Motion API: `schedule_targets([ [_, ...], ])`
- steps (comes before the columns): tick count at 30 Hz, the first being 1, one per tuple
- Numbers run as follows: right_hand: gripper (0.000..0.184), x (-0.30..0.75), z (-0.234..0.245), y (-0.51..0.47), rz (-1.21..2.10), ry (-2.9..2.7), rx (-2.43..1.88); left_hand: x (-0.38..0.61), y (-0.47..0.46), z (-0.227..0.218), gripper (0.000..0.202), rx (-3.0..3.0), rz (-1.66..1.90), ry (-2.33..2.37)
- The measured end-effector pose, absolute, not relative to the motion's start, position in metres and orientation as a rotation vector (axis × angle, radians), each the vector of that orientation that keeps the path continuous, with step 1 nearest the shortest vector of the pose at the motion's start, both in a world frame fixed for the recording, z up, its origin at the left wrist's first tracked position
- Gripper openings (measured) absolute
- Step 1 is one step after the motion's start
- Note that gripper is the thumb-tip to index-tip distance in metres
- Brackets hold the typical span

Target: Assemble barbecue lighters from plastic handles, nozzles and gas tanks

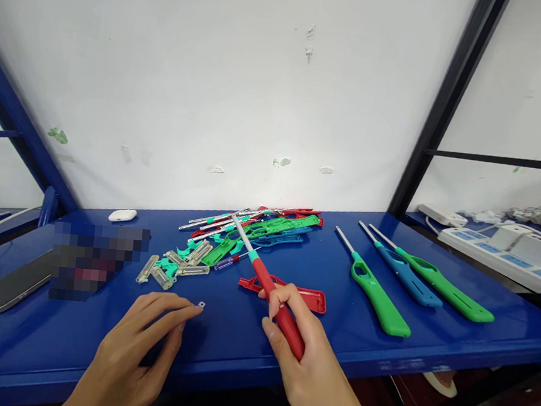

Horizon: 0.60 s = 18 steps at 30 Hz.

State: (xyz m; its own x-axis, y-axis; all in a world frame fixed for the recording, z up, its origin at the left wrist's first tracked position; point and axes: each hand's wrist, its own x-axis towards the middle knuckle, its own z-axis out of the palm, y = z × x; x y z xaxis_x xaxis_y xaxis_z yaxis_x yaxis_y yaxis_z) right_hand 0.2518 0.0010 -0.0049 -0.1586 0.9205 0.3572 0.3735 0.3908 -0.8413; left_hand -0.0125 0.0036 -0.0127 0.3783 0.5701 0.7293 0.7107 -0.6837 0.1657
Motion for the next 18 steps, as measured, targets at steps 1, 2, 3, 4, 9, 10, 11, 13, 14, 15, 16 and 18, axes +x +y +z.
schedule_targets([
  [1,0.02,0.2516,-0.0053,0.0017,0.751,-1.716,-1.137,-0.0126,0.0031,-0.0128,0.035,-2.458,-1.192,-1.151],
  [2,0.023,0.2516,-0.0058,0.0022,0.751,-1.708,-1.135,-0.0127,0.0025,-0.0129,0.035,-2.458,-1.192,-1.146],
  [3,0.023,0.2518,-0.0063,0.0026,0.745,-1.703,-1.136,-0.0128,0.002,-0.013,0.035,-2.459,-1.193,-1.14],
  [4,0.022,0.2522,-0.0067,0.0028,0.74,-1.706,-1.137,-0.0128,0.0015,-0.013,0.035,-2.462,-1.191,-1.139],
  [9,0.014,0.2557,-0.0072,0.0029,0.754,-1.765,-1.161,-0.012,0.0021,-0.0117,0.035,-2.475,-1.18,-1.142],
  [10,0.013,0.2558,-0.0071,0.0032,0.759,-1.772,-1.163,-0.0117,0.0026,-0.0114,0.035,-2.474,-1.182,-1.14],
  [11,0.013,0.2555,-0.0071,0.0037,0.761,-1.772,-1.164,-0.0115,0.0032,-0.0112,0.035,-2.474,-1.182,-1.141],
  [13,0.018,0.2543,-0.0069,0.0046,0.766,-1.767,-1.163,-0.0114,0.0038,-0.0111,0.035,-2.478,-1.181,-1.142],
  [14,0.021,0.2536,-0.0068,0.0048,0.764,-1.761,-1.162,-0.0115,0.0039,-0.0113,0.035,-2.481,-1.181,-1.141],
  [15,0.022,0.253,-0.0066,0.0047,0.762,-1.754,-1.164,-0.0118,0.0037,-0.0116,0.035,-2.482,-1.181,-1.143],
  [16,0.02,0.2527,-0.0062,0.0043,0.758,-1.75,-1.163,-0.012,0.0034,-0.0118,0.035,-2.483,-1.181,-1.145],
  [18,0.014,0.2528,-0.0051,0.0031,0.751,-1.752,-1.154,-0.0123,0.0027,-0.0122,0.034,-2.48,-1.183,-1.147],
])
